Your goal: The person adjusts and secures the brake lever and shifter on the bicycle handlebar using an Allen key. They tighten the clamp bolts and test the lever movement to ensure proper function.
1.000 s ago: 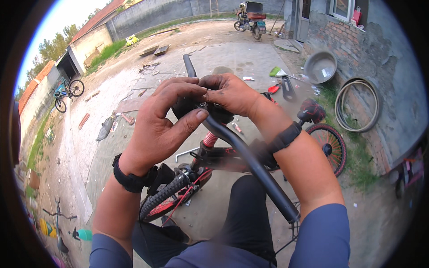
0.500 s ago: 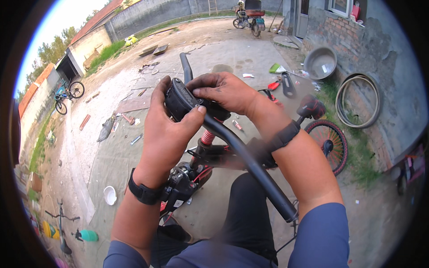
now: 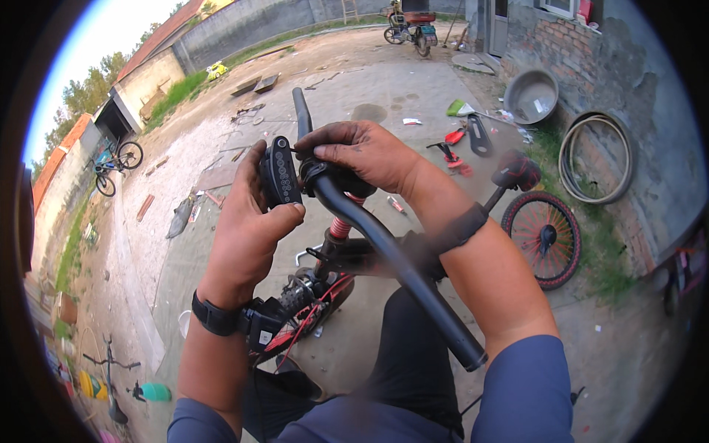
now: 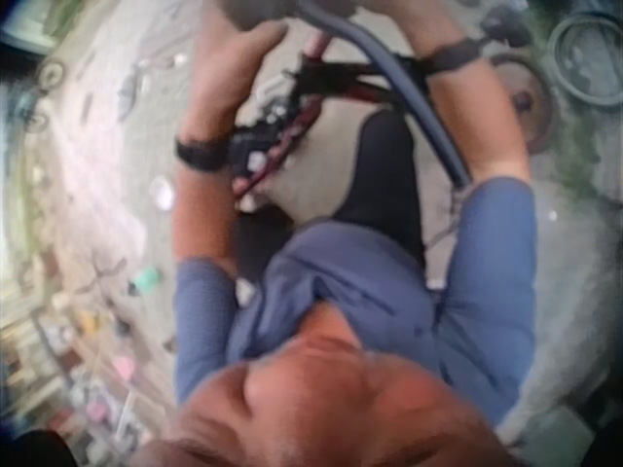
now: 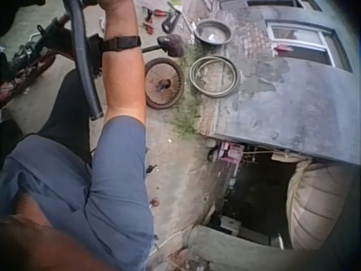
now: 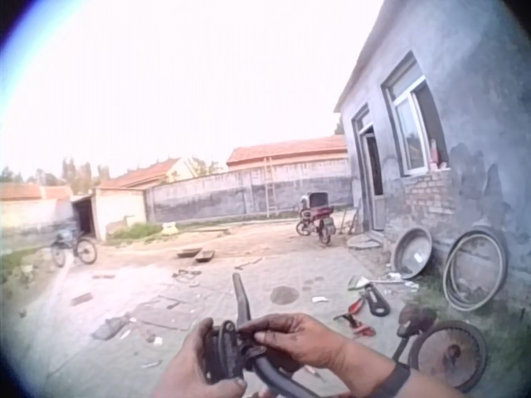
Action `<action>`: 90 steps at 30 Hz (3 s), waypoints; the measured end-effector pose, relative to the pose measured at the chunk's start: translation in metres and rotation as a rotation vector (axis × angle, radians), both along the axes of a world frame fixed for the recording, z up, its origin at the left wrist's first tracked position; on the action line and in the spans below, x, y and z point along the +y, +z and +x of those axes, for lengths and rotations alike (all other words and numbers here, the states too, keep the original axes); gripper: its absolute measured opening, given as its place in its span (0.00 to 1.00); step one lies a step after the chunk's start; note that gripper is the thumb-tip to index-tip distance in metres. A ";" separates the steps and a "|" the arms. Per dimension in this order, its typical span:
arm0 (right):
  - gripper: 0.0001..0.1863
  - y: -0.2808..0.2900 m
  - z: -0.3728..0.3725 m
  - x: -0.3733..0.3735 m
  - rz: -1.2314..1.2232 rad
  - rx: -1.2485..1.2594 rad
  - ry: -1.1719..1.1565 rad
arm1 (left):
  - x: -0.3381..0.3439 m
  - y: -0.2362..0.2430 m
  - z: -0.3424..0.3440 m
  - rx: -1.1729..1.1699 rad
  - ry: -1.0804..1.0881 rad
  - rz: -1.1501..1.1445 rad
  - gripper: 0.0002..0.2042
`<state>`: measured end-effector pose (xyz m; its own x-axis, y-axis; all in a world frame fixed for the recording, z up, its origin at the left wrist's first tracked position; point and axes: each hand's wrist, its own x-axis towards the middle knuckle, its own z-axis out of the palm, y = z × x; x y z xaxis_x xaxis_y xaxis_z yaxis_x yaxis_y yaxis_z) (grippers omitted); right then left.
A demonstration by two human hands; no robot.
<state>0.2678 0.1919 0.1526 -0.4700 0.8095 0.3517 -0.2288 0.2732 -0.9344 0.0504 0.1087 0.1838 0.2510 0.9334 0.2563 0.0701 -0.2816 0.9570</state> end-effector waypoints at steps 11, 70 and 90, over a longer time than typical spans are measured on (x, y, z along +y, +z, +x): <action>0.13 -0.012 0.005 0.004 0.275 -0.137 -0.155 | 0.023 -0.001 -0.029 0.142 -0.191 0.038 0.50; 0.14 -0.013 0.000 -0.004 0.128 -0.069 -0.158 | 0.017 0.018 -0.013 0.489 0.098 0.287 0.31; 0.13 -0.012 0.001 -0.005 0.082 -0.059 -0.152 | 0.061 0.027 -0.053 0.624 -0.211 0.475 0.38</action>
